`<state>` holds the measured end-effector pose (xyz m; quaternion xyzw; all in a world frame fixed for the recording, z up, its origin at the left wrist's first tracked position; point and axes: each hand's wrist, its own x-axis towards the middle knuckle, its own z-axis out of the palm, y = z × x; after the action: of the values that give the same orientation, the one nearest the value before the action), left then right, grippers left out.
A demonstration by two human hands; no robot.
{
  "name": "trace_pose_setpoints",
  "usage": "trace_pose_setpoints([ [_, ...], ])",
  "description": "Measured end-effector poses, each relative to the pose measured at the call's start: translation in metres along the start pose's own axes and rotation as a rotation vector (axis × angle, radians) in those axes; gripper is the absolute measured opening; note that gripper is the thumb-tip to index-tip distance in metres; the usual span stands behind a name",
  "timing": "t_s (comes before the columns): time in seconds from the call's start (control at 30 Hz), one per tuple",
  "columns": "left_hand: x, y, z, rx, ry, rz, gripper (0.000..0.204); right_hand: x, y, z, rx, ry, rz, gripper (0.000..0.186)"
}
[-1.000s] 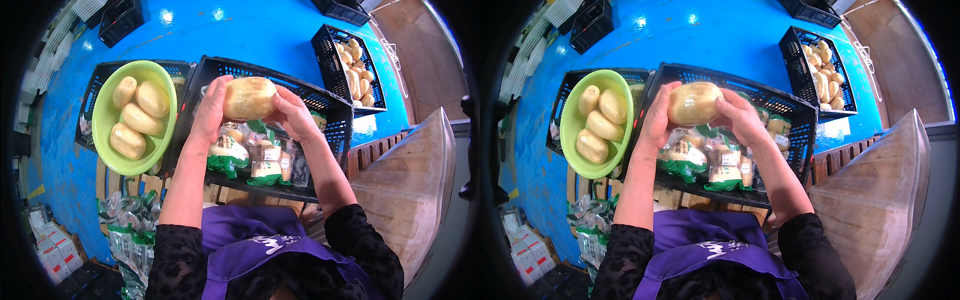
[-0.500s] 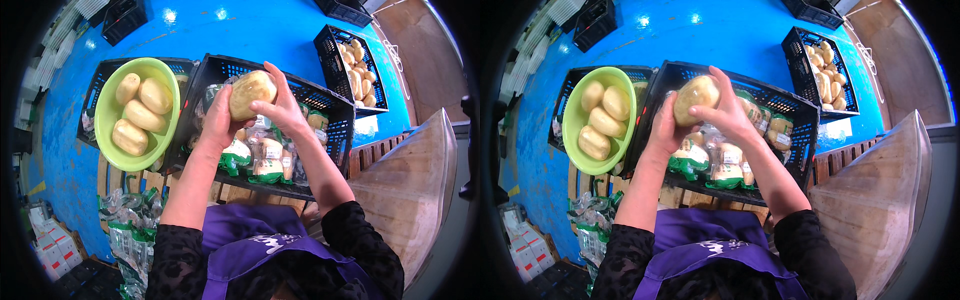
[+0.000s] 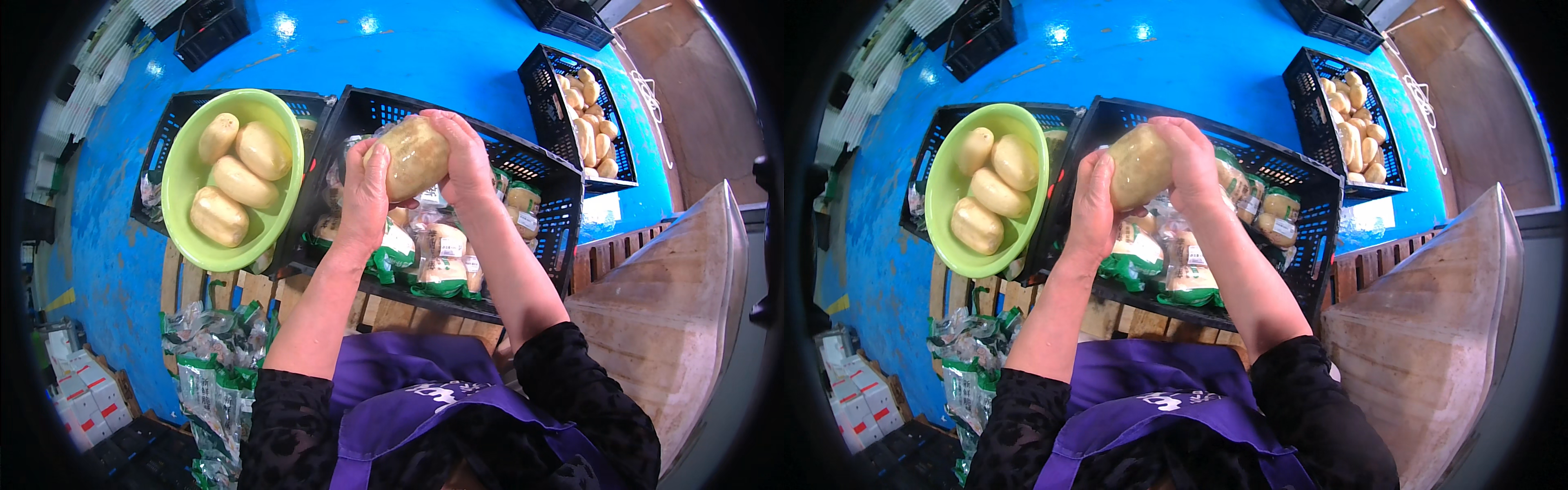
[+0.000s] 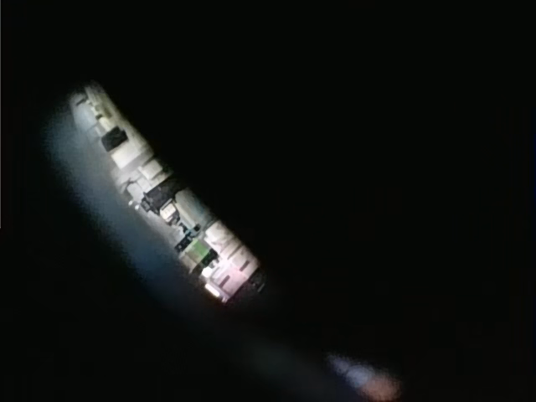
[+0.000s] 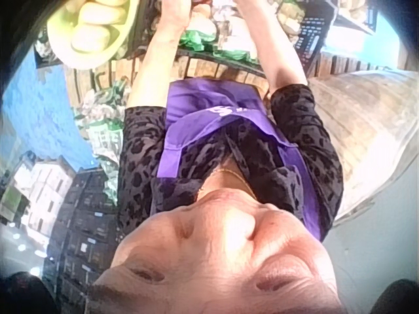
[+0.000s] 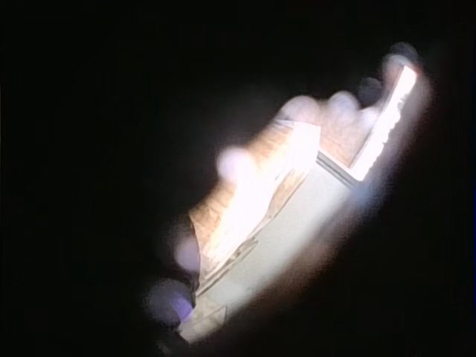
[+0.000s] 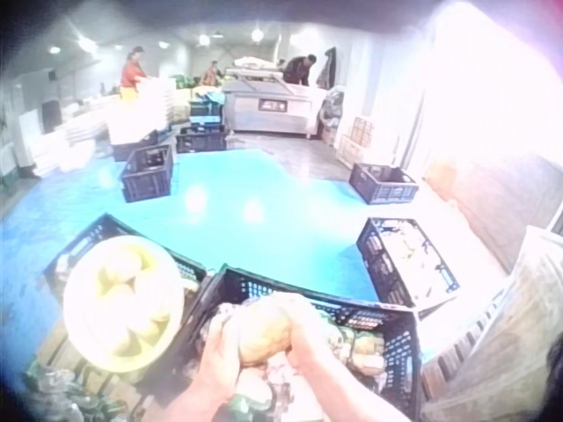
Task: The person unpacks individually wrapped root vegetables from plastic bags, places them into a green bowl, and then transfers the bowl into a large water tub. The person repeats this process with multiple packages.
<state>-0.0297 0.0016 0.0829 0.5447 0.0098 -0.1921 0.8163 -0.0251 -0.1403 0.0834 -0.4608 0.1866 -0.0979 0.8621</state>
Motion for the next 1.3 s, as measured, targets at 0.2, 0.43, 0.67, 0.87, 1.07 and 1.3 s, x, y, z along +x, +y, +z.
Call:
trace_pose_setpoints([
  [0.2,0.007,0.022,-0.041,0.007,0.038,0.108,0.041,0.014,0.006,-0.024,-0.178,-0.036,-0.057,0.018],
  [0.43,0.041,0.067,-0.137,-0.370,0.472,0.383,0.044,0.043,0.040,-0.121,-1.381,-0.084,-0.212,0.090],
  [0.67,0.052,0.062,-0.198,-0.698,0.691,0.362,0.039,0.033,0.068,-0.113,-0.866,-0.153,0.073,0.036],
  [0.87,0.035,0.044,-0.076,0.604,0.047,0.517,0.065,0.025,0.005,-0.089,-0.653,-0.148,-0.115,0.013],
  [1.07,0.010,0.031,-0.026,1.318,-0.193,0.404,0.090,-0.004,-0.044,-0.040,-0.582,-0.353,-0.266,0.016],
  [1.3,0.012,0.032,-0.031,1.132,-0.146,0.424,0.038,-0.010,-0.041,-0.071,-0.588,-0.012,-0.527,0.022],
])
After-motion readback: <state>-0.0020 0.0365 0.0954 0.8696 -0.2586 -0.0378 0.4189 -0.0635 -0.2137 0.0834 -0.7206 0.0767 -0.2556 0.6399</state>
